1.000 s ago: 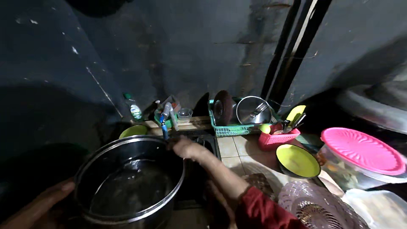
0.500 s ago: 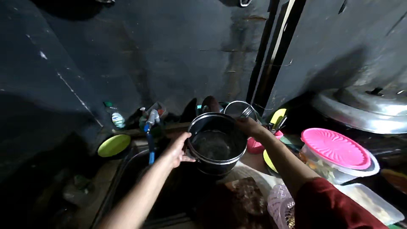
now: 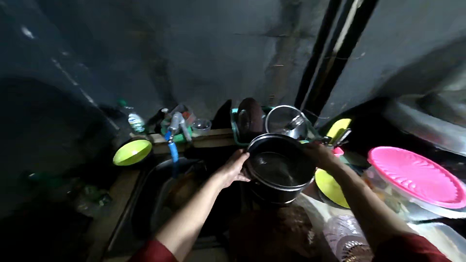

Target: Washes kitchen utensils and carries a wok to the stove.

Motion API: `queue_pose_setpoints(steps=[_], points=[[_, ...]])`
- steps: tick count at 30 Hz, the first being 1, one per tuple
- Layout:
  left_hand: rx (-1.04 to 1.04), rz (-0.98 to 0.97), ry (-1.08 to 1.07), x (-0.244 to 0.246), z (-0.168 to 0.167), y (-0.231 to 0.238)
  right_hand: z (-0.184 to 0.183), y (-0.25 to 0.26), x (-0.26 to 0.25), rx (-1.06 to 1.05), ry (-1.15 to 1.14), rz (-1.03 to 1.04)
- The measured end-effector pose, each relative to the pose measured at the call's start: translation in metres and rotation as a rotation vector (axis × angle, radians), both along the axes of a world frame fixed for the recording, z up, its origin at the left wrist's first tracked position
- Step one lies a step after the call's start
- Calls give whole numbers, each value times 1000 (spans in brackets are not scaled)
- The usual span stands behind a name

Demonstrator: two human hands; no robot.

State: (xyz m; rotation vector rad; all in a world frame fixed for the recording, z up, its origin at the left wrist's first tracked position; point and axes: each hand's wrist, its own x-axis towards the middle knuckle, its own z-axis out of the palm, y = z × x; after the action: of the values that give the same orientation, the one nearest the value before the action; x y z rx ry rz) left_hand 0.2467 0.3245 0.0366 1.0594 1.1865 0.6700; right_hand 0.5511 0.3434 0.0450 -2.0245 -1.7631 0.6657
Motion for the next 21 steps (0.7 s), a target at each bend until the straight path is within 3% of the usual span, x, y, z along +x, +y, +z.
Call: queue_pose_setpoints(steps=[2, 4, 6, 8, 11, 14, 17, 19, 21], points=[[103, -41, 97, -43, 15, -14, 16, -7, -8, 32, -254, -2], [173, 117, 241, -106, 12, -34, 56, -26, -43, 130, -420, -36], [110, 341, 394, -170, -12, -65, 85, -52, -100, 284, -395, 34], [-68, 463, 522, -214, -48, -100, 81, -72, -174, 304, -281, 229], [-195, 482, 714, -232, -100, -141, 12, -57, -273, -107, -189, 469], [-142, 564, 694, -227, -122, -150, -90, -19, -315, -453, -114, 362], [98, 551, 647, -225, -95, -141, -172, -5, -320, -576, 93, 233], [247, 535, 691, -224, -50, -123, -205, 1, -320, -536, 154, 235], [411, 530, 796, -221, -2, -99, -185, -1, -327, -461, 106, 240]])
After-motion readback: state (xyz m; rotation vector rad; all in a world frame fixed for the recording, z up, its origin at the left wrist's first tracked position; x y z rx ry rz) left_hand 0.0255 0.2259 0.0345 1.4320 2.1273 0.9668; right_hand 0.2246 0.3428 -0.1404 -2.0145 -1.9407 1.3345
